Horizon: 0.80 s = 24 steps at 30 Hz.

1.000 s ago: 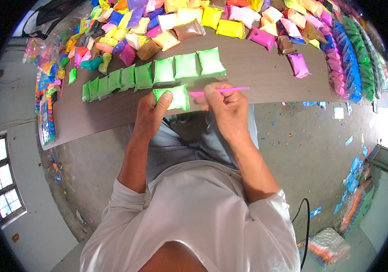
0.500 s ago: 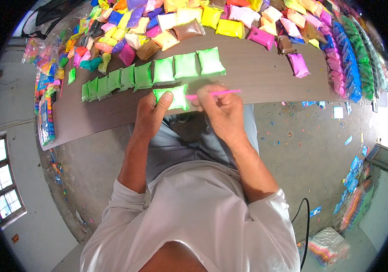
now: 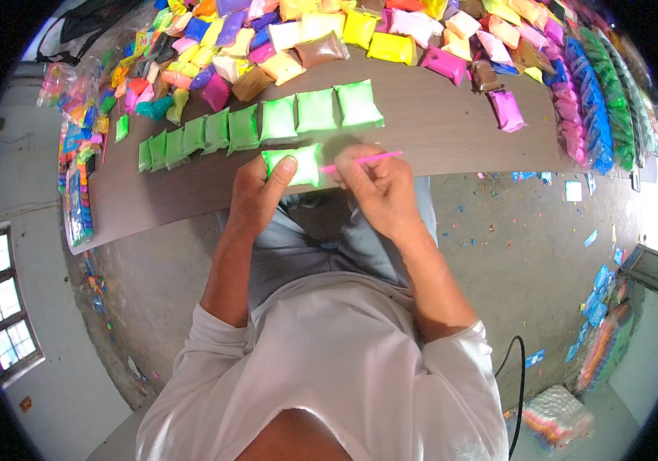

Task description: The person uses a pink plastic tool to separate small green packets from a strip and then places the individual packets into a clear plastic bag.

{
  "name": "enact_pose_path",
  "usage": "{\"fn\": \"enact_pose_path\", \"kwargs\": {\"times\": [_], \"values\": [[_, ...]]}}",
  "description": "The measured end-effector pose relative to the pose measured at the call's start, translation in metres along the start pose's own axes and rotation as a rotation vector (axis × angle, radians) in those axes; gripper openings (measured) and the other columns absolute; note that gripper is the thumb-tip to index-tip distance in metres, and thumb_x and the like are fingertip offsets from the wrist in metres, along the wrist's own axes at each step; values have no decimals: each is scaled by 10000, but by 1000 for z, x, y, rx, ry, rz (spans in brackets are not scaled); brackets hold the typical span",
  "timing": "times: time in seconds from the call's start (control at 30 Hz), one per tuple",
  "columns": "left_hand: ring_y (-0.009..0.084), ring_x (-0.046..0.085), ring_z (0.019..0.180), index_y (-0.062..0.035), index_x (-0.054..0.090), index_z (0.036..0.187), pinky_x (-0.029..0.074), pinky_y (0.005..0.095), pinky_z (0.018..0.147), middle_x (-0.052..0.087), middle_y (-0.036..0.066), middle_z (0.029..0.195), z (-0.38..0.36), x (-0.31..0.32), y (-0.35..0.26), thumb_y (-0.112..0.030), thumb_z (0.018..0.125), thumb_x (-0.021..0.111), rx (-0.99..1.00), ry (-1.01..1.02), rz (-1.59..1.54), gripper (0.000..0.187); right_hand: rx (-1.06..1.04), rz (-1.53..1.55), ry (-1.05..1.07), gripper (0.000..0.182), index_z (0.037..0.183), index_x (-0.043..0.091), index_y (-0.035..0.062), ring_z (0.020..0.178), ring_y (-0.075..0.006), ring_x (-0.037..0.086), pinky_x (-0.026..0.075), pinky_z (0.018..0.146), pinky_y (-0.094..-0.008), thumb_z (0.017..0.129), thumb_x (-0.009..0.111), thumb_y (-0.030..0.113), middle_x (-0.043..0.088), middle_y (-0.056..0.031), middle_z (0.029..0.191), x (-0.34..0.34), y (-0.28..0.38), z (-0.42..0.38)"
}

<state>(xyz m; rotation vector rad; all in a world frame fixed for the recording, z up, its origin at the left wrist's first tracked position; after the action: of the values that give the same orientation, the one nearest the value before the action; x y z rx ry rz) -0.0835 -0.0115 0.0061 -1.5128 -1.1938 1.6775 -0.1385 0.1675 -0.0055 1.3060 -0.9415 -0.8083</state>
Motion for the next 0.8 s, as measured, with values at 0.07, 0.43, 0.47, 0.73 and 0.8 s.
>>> {"fn": "enact_pose_path", "kwargs": {"times": [0.07, 0.43, 0.47, 0.73, 0.8], "values": [[302, 609, 673, -4, 648, 917, 460, 402, 663, 625, 171, 718, 0, 0, -1, -430, 921, 544, -5, -11, 17, 438, -34, -107, 58, 144, 889, 662, -12, 666, -84, 528, 437, 616, -234, 926, 609, 117, 624, -3, 766, -4, 1, 4], [358, 602, 685, 12, 629, 886, 459, 421, 660, 616, 196, 720, 0, 0, 7, -450, 919, 539, 24, 1, 121, 472, 60, -141, 477, 122, 938, 674, -7, 732, -73, 540, 457, 667, -245, 919, 613, 97, 652, -12, 779, 0, 5, 15], [361, 604, 688, 14, 629, 892, 459, 423, 662, 617, 200, 722, 0, 1, 7, -454, 918, 536, 20, 8, 109, 477, 59, -140, 475, 122, 938, 674, -7, 732, -73, 540, 457, 667, -245, 919, 613, 97, 652, -12, 779, 0, 6, 15], [364, 620, 719, 5, 639, 932, 463, 425, 677, 634, 205, 751, 1, 0, 2, -453, 920, 533, 29, -7, 43, 471, 57, -46, 360, 147, 938, 666, -30, 801, -72, 575, 475, 742, -237, 935, 593, 97, 667, -11, 860, 0, 9, 15], [357, 624, 723, -5, 640, 941, 464, 421, 681, 638, 198, 757, 1, -1, -2, -445, 921, 535, 35, -8, 49, 453, 64, -46, 363, 143, 937, 668, -27, 800, -71, 574, 474, 745, -236, 936, 590, 94, 667, -10, 858, 1, 11, 14]]}}
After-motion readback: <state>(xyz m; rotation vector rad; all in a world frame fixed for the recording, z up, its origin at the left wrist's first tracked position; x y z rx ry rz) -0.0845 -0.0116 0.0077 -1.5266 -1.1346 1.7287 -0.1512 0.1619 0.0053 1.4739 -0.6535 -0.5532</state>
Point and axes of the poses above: each hand's wrist, its own z-axis towards the middle knuckle, its own x-axis out of the palm, y = z × x, the point moved 6 cm from there along z, towards the middle knuckle
